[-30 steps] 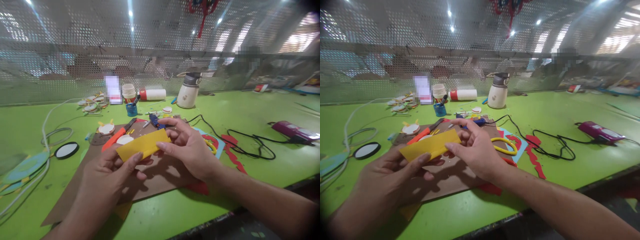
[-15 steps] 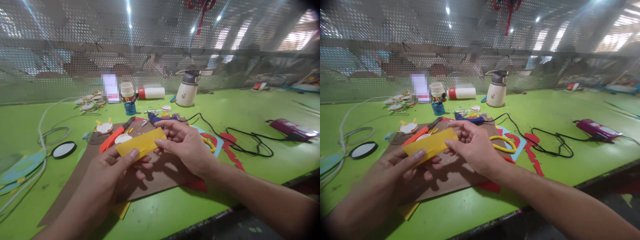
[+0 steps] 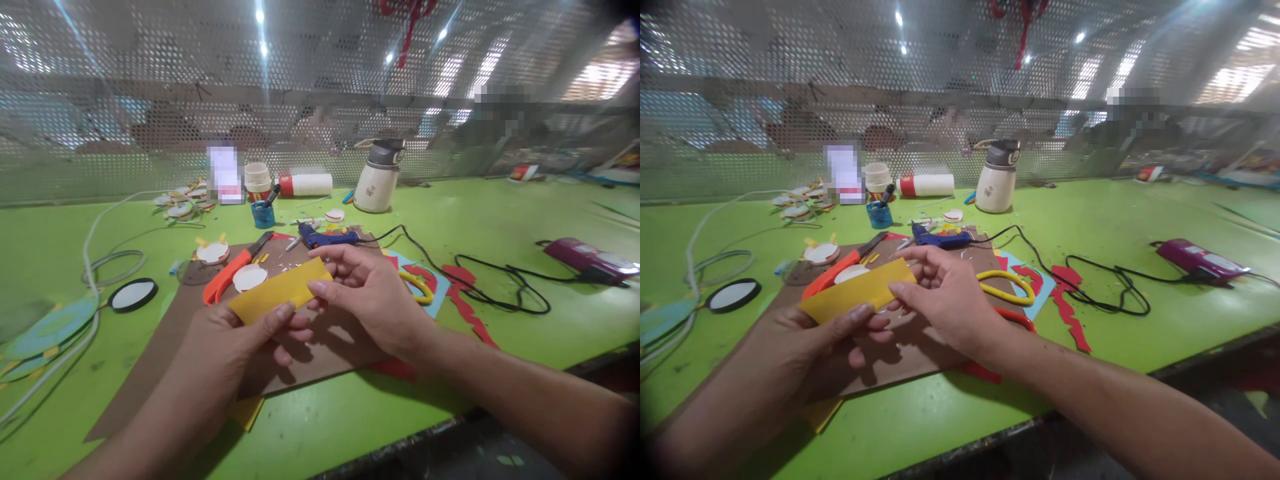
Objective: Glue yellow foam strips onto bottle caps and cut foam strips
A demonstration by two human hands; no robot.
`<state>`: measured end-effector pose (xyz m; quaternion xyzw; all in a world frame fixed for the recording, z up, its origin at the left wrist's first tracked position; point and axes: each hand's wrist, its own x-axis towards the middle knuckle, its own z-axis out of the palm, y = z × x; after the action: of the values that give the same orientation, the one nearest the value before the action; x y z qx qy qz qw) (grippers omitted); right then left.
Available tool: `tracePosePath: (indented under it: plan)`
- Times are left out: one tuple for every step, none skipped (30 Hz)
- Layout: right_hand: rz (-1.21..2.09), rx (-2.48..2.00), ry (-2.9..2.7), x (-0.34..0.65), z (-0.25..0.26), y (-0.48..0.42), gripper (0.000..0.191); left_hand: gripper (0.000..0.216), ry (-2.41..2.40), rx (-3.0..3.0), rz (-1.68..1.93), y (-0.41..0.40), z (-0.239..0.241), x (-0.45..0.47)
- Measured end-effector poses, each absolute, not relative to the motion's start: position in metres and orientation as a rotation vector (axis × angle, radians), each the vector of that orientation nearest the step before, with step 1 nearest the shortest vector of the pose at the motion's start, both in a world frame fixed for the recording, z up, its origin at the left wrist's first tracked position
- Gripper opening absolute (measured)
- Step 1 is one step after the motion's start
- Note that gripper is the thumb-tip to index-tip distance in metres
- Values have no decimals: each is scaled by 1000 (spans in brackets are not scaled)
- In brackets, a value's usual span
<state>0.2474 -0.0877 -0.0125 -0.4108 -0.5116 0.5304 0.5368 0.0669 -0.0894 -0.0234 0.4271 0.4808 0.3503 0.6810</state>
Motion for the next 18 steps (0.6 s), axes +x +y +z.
tracePosePath:
  plan:
    - [1309, -958, -1188, 248, -13, -87, 40, 34, 1062, 968, 790, -89, -23, 67]
    - [1371, -941, -1159, 248, -13, -87, 41, 33, 1047, 974, 799, -89, -23, 66]
    - [1438, -929, -1136, 248, -13, -87, 42, 32, 1032, 976, 807, -89, -23, 66]
    - [1504, -925, -1126, 248, -13, -87, 41, 30, 1019, 972, 813, -90, -22, 66]
    - [1558, -926, -1131, 247, -13, -88, 40, 28, 1009, 969, 813, -90, -22, 66]
    - [1598, -933, -1150, 247, -13, -88, 38, 27, 1000, 966, 817, -90, -21, 66]
    - [1620, -942, -1174, 247, -12, -89, 36, 27, 990, 964, 815, -91, -21, 66]
    - [1632, -955, -1192, 246, -12, -91, 34, 27, 982, 963, 812, -91, -20, 67]
    - [1642, -967, -1202, 246, -11, -92, 33, 27, 973, 961, 813, -91, -20, 67]
    - [1654, -980, -1199, 245, -10, -93, 32, 26, 971, 955, 816, -92, -20, 68]
    - [1660, -992, -1186, 245, -10, -94, 33, 26, 973, 944, 814, -92, -20, 68]
    - [1666, -1001, -1168, 244, -10, -94, 34, 25, 979, 928, 809, -92, -21, 69]
    - [1672, -1004, -1148, 244, -10, -95, 35, 25, 984, 909, 804, -93, -21, 70]
    - [1677, -1003, -1130, 243, -10, -95, 37, 25, 987, 889, 803, -93, -22, 71]
    - [1682, -1002, -1116, 243, -10, -95, 37, 25, 983, 872, 799, -93, -22, 71]
    - [1691, -1005, -1102, 243, -11, -94, 38, 24, 966, 861, 798, -93, -22, 72]
    - [1699, -1010, -1093, 243, -11, -94, 38, 23, 934, 856, 798, -93, -22, 72]
    - [1705, -1018, -1085, 243, -11, -94, 38, 22, 900, 854, 796, -93, -22, 72]
